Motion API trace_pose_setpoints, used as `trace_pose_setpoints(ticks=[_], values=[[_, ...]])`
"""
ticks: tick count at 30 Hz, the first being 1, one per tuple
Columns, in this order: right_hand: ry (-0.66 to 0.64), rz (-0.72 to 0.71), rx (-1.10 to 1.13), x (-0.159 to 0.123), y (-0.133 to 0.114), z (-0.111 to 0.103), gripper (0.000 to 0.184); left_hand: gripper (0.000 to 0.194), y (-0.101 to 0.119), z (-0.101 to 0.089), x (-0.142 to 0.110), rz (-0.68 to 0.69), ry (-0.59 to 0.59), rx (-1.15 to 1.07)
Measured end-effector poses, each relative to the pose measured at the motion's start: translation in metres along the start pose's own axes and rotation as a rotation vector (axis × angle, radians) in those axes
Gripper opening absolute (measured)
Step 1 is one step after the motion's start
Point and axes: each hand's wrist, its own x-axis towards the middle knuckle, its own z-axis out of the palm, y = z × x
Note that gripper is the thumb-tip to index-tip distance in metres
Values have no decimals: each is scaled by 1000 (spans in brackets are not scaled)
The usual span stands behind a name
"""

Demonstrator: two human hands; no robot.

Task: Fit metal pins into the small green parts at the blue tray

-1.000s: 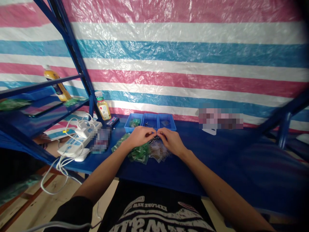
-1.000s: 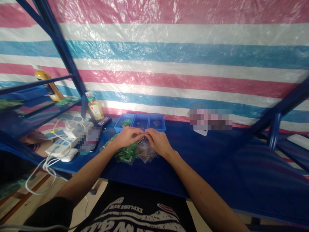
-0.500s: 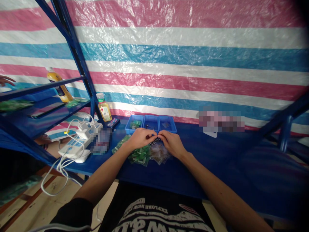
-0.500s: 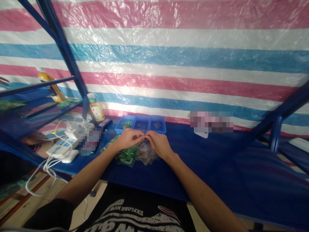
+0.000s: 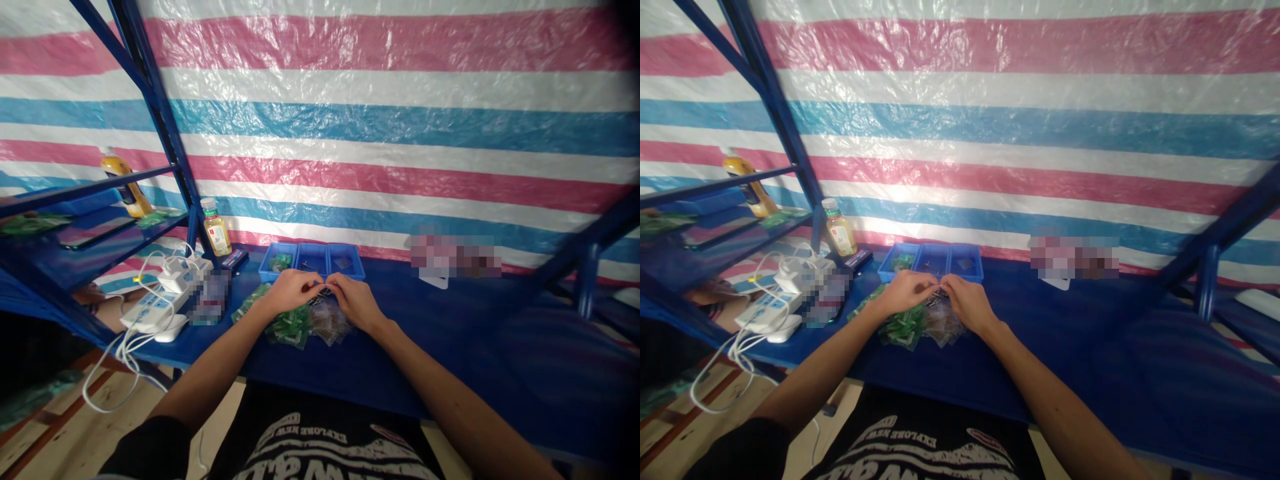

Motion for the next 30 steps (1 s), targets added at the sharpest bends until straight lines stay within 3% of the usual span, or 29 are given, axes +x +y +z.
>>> trace_pose_setpoints(ticks=[11,23,30], values=[[54,-3,1,0,0,1,25,26,-1,1,-1,19,24,-11],[22,11,-28,0,0,0,22,24,-1,3,0,21,28,-2],[76,-51,-11,-1,5,2,17,23,-5,4,0,20,32,-10]])
